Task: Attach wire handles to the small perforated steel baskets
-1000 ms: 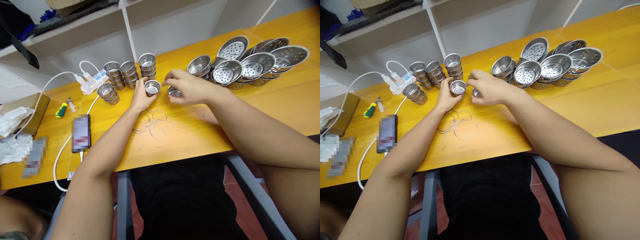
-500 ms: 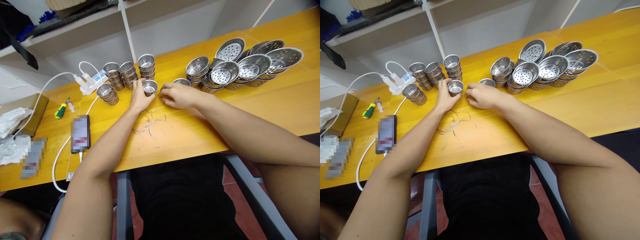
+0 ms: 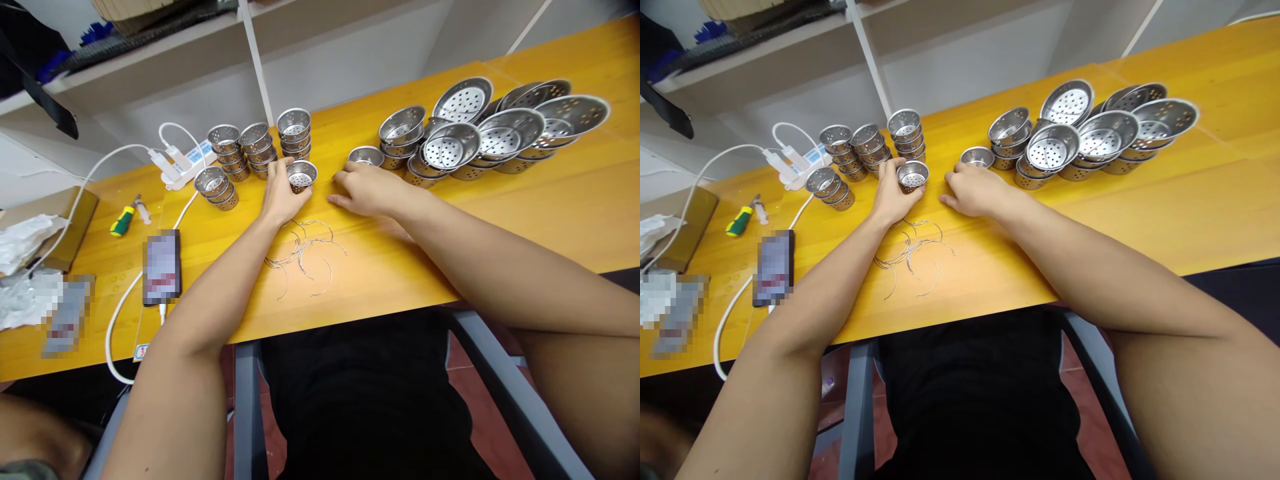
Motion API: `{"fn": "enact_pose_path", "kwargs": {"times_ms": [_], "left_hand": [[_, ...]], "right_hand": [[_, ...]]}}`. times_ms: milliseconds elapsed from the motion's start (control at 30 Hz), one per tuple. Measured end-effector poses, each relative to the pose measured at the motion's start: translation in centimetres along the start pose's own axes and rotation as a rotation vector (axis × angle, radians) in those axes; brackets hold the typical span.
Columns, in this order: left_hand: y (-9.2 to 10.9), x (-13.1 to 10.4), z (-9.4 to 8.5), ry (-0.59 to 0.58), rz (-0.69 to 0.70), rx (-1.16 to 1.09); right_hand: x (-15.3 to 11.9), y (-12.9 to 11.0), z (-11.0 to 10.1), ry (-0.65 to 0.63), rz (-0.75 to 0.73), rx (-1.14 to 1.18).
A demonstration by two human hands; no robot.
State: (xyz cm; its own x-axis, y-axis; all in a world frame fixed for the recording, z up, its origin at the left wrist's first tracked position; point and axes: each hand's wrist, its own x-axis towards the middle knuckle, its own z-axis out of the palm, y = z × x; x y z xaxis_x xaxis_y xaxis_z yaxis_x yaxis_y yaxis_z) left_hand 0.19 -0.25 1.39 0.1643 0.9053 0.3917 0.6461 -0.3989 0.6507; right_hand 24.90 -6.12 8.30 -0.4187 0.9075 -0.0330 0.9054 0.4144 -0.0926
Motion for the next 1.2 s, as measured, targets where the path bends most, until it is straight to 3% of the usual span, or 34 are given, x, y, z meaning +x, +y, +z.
{"fn": "enact_pose_path", "kwargs": {"times_ms": [333, 433, 533, 633, 733, 800, 900, 967, 1100, 1200], "left_hand": [[-2.4, 0.7, 1.3, 0.039, 0.081, -0.116], [-2.5, 0.7, 1.3, 0.027, 0.092, -0.146], [-2.0, 0.6, 1.0, -0.02, 0.127, -0.144], [-1.1, 0.3, 0.6, -0.117, 0.206, -0.121], [-0.3, 0.0, 0.4, -0.178, 0.276, -0.147], [0.0, 0.0, 0.3, -0.163, 0.308, -0.16], [0.3, 0.3, 0.0, -0.05, 0.314, -0.136], [0.0, 0.5, -0.2, 0.038, 0.276, -0.118], [-1.7, 1.2, -0.2, 0.147, 0.203, -0.124], [-3.4, 1.7, 0.4, 0.143, 0.158, -0.169]], "right_hand": [[1.9, 2.9, 3.3, 0.207, -0.01, 0.075], [1.7, 2.6, 2.9, 0.323, -0.035, 0.199], [1.2, 1.5, 1.9, 0.424, -0.19, 0.333], [0.7, 0.3, 1.3, 0.417, -0.34, 0.382], [0.4, -0.4, 1.0, 0.396, -0.377, 0.397], [0.3, -0.5, 0.7, 0.429, -0.35, 0.408], [-0.1, -0.1, -0.1, 0.487, -0.302, 0.426], [-0.4, 0.2, -0.5, 0.421, -0.382, 0.444], [-1.3, -0.6, -0.1, 0.07, -0.686, 0.47], [-1.7, -2.0, 1.1, -0.025, -0.721, 0.387]]}}
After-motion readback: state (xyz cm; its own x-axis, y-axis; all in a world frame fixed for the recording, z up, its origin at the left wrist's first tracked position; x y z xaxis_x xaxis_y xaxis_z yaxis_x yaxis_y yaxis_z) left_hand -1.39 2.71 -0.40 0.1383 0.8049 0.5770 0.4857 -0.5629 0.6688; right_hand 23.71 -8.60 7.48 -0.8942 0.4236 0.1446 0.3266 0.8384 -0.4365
